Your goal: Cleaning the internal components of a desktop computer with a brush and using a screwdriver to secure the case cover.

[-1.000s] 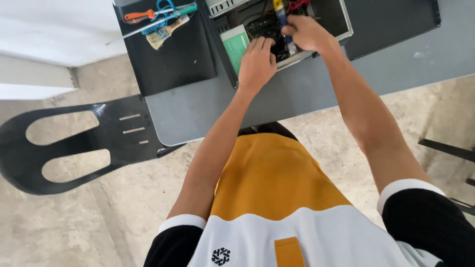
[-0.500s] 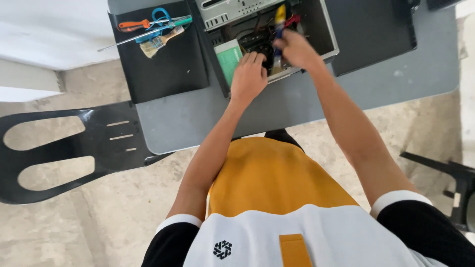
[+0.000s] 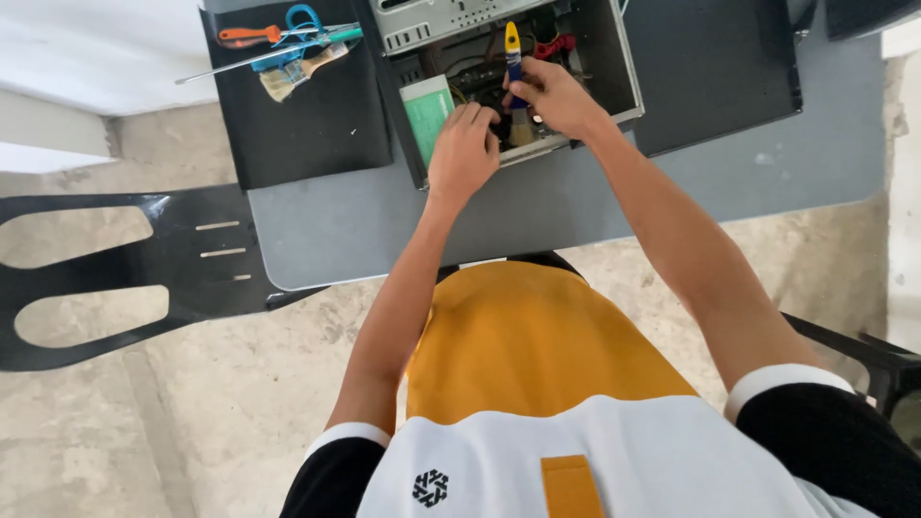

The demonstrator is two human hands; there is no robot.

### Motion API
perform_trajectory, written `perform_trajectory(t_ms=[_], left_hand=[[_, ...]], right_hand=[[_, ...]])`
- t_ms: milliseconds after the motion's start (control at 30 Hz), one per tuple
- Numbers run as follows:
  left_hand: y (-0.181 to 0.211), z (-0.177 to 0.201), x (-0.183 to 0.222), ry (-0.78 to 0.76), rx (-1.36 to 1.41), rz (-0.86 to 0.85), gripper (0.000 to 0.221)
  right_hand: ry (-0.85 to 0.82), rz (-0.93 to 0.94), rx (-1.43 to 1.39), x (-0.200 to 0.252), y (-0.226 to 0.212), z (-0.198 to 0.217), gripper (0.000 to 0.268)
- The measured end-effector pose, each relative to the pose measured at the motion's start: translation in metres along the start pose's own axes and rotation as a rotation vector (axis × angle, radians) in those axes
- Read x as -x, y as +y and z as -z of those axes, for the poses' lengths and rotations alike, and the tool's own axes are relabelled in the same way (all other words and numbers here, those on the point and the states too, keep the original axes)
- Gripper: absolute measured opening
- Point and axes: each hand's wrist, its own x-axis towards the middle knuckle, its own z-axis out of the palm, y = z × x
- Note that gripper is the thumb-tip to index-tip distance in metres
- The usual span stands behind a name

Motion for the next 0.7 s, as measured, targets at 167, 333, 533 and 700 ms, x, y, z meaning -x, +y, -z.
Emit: perform_trajectory(t_ms=[167, 333, 533, 700], left_hand=[[0.002, 0.003, 0.001, 0.018, 0.006, -0.006, 0.014], [0.003, 0.008, 0.005, 0.013, 0.029, 0.012, 0.015], [0.003, 0.012, 0.005, 0.016, 0.056, 0.002, 0.015], [0.005, 0.016, 0.006, 0.007, 0.034, 0.008, 0.012]], right_hand=[[-0.135, -0.186, -0.022, -0.003, -0.01, -0.001, 0.027], [-0.017, -0.212, -0.16, 0.002, -0.008, -0.005, 0.026], [-0.064, -0.161, -0.392, -0.006, 0.021, -0.005, 0.029], [-0.216, -0.26, -0.111, 0.007, -0.025, -0.006, 0.021]])
